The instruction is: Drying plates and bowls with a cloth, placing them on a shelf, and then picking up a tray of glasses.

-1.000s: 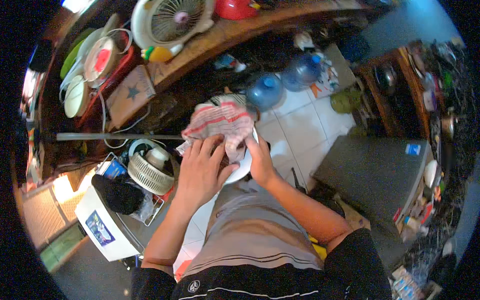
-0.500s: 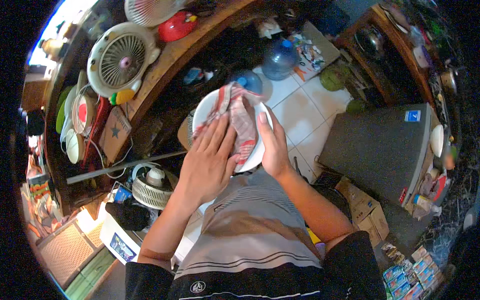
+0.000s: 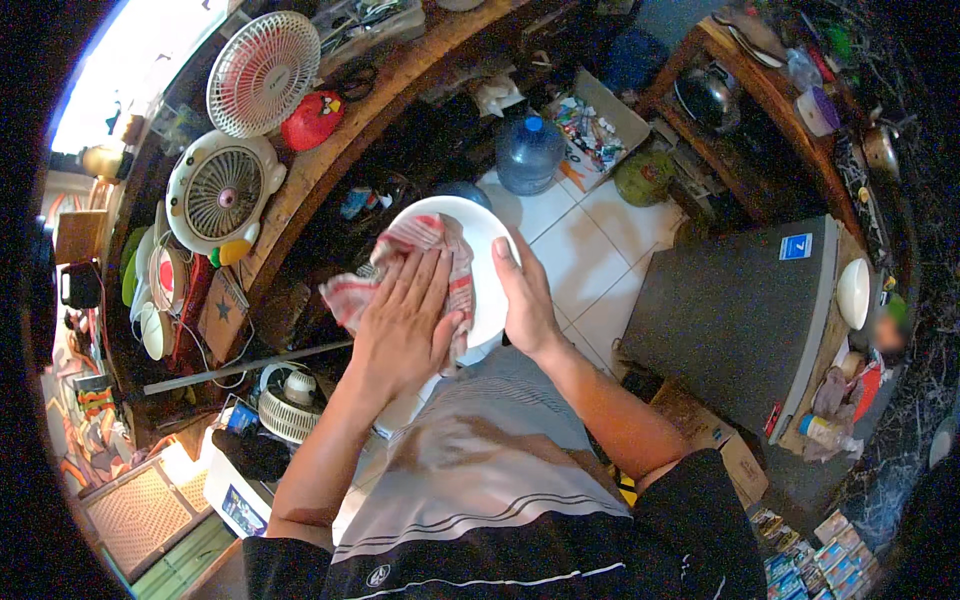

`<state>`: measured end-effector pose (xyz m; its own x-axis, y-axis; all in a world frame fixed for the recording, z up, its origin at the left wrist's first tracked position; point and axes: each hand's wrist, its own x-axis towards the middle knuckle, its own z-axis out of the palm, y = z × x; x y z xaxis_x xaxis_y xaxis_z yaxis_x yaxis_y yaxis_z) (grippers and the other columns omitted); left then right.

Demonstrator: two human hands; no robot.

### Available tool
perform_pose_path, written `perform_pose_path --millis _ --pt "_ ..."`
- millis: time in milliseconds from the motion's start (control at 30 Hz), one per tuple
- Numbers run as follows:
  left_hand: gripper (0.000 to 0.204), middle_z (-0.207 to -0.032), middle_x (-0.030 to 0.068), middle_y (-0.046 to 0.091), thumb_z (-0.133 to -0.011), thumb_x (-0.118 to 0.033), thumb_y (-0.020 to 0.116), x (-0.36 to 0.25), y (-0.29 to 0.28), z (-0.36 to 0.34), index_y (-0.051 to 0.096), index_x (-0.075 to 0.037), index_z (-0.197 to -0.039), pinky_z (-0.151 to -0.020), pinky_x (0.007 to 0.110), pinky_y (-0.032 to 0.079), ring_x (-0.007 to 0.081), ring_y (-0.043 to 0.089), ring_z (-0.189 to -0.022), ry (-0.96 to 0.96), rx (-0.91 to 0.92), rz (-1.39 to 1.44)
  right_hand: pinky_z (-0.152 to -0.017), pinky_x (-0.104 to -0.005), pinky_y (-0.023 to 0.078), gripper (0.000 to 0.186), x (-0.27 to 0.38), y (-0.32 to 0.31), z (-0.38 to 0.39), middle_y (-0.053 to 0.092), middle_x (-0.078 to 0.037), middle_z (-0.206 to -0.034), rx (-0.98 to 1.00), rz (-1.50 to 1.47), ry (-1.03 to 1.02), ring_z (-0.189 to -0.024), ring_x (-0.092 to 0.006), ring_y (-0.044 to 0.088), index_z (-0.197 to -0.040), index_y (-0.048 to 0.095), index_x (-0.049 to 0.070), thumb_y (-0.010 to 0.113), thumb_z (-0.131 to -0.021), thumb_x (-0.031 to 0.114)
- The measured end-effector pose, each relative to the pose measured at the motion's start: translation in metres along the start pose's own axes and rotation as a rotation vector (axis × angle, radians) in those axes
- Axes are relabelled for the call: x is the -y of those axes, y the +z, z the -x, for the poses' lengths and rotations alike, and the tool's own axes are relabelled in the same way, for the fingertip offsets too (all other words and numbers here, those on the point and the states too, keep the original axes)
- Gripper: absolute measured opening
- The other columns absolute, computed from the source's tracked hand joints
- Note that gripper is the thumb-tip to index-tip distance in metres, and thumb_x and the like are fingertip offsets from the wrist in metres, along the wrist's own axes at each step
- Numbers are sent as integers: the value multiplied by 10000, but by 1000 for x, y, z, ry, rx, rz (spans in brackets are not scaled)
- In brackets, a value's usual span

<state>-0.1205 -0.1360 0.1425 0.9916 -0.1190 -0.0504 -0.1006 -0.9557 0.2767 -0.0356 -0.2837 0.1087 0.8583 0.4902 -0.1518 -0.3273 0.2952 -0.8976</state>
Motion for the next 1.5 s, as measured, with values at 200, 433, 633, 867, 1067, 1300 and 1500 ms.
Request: perform_pose_path --millis 200,433,633,867,1067,1300,1500 --pt "742 -1426 267 418 -935 -508 465 -34 1 -17 373 43 -1423 -1168 456 216 404 362 -1362 128 7 199 -998 -329 406 513 2 -13 -4 583 -134 -1225 53 46 33 -1121 -193 550 -1317 474 -38 373 -1044 385" --pt "665 -1391 188 490 -945 -502 447 -24 -23 -35 461 -2 -1383 -1131 473 267 339 446 -1294 65 -109 -19 -977 -325 433 513 37 -21 -24 585 -144 -1234 11 -195 44 -1128 -188 563 -1322 477 -33 357 -1047 383" --pt "725 -1441 199 438 -944 -541 409 -34 -34 -49 388 -10 -1438 -1139 474 255 351 404 -1345 135 -39 27 -973 -328 438 519 40 -19 -15 588 -131 -1225 45 -164 71 -1121 -188 564 -1335 467 -32 368 -1042 385" --pt "890 -1457 212 413 -888 -681 411 -44 -15 -42 356 6 -1451 -1135 473 255 381 402 -1336 85 3 -78 -972 -333 435 526 40 -40 -19 579 -132 -1220 0 -160 34 -1097 -190 573 -1333 464 -30 383 -1037 397" --pt "1080 -1415 224 454 -765 -802 452 -32 -23 -59 382 54 -1420 -1117 448 283 353 427 -1315 120 -52 -34 -1023 -326 376 524 33 -42 -12 577 -124 -1221 -34 -130 61 -1167 -184 515 -1339 461 -15 393 -1036 406" --pt "985 -1438 238 432 -845 -733 434 -54 -14 -40 376 66 -1417 -1118 444 288 363 399 -1350 183 86 64 -961 -331 445 528 28 -42 -9 580 -128 -1218 -8 -231 108 -1106 -193 573 -1314 472 -17 362 -1042 422" --pt "999 -1440 201 454 -815 -769 428 -20 -22 -54 460 67 -1361 -1132 413 259 309 401 -1362 145 -79 -45 -959 -332 453 545 21 -39 -6 563 -114 -1277 13 -230 281 -1145 -198 563 -1365 429 -13 347 -1043 419"
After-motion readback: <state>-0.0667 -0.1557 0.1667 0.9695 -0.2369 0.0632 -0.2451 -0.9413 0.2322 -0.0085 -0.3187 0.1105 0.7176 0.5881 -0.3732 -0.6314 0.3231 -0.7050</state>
